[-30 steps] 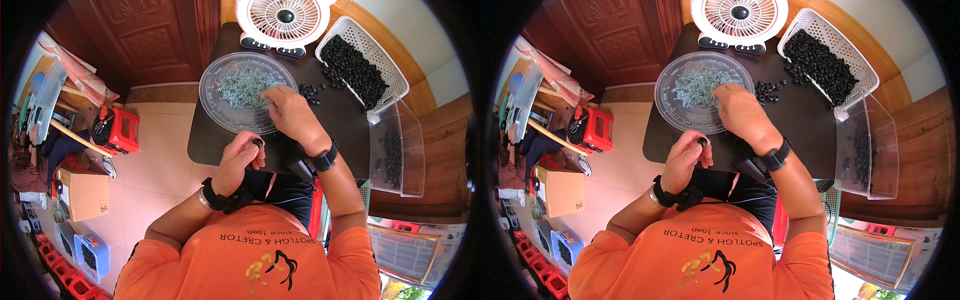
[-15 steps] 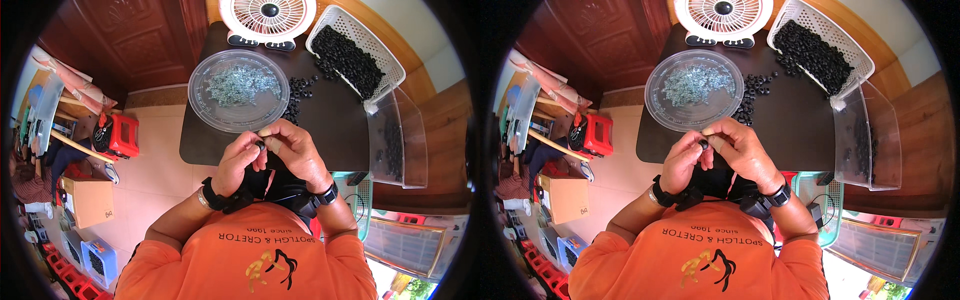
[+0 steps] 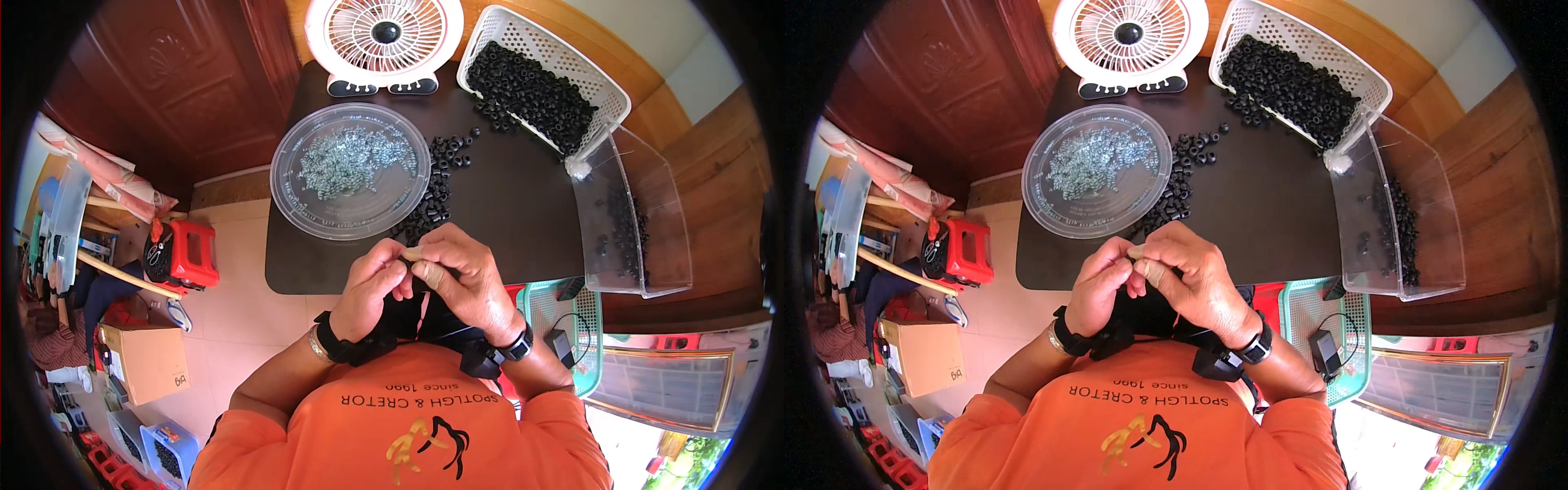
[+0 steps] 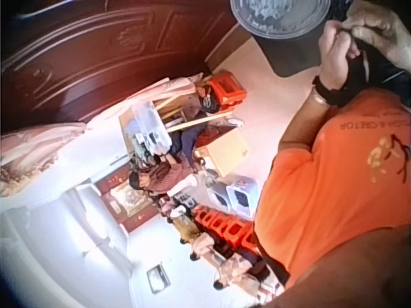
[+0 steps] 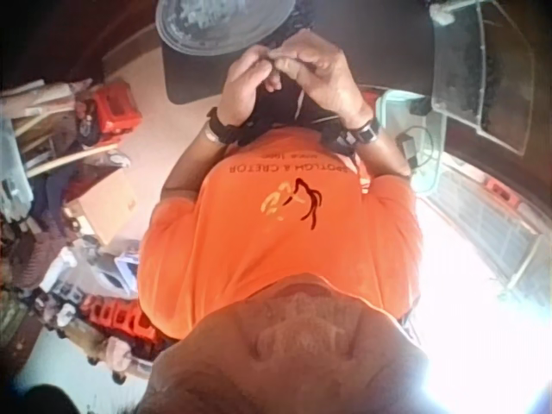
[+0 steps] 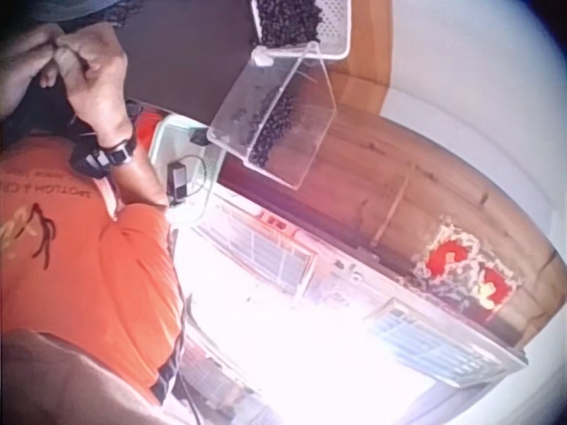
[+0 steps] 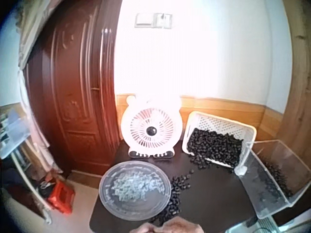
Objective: Sorting small black components from a tray into a lid by hand.
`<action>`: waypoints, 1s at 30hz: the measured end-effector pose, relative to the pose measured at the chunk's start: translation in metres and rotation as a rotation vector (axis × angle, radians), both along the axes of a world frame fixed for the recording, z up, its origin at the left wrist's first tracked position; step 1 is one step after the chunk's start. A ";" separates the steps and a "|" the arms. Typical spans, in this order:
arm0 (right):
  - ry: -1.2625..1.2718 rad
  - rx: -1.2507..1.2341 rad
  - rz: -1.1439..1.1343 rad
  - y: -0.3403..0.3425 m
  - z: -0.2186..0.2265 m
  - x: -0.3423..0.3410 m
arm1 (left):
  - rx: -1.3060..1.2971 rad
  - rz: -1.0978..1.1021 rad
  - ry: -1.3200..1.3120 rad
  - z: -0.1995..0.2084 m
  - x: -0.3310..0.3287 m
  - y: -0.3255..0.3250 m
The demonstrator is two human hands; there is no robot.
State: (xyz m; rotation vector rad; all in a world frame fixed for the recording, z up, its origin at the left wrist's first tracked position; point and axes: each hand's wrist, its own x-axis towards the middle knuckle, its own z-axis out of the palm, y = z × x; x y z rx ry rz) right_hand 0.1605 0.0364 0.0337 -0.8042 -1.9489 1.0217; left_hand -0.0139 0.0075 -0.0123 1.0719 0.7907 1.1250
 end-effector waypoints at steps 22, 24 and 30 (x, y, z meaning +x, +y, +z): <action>-0.626 0.162 -0.440 0.186 -0.006 0.053 | -0.037 -0.059 -0.083 -0.005 0.001 0.016; -0.618 0.160 -0.441 0.178 0.002 0.043 | -0.049 -0.062 -0.104 -0.004 0.000 0.015; -0.460 -0.002 -0.228 0.135 0.008 0.033 | -0.023 -0.076 -0.085 -0.005 -0.002 0.014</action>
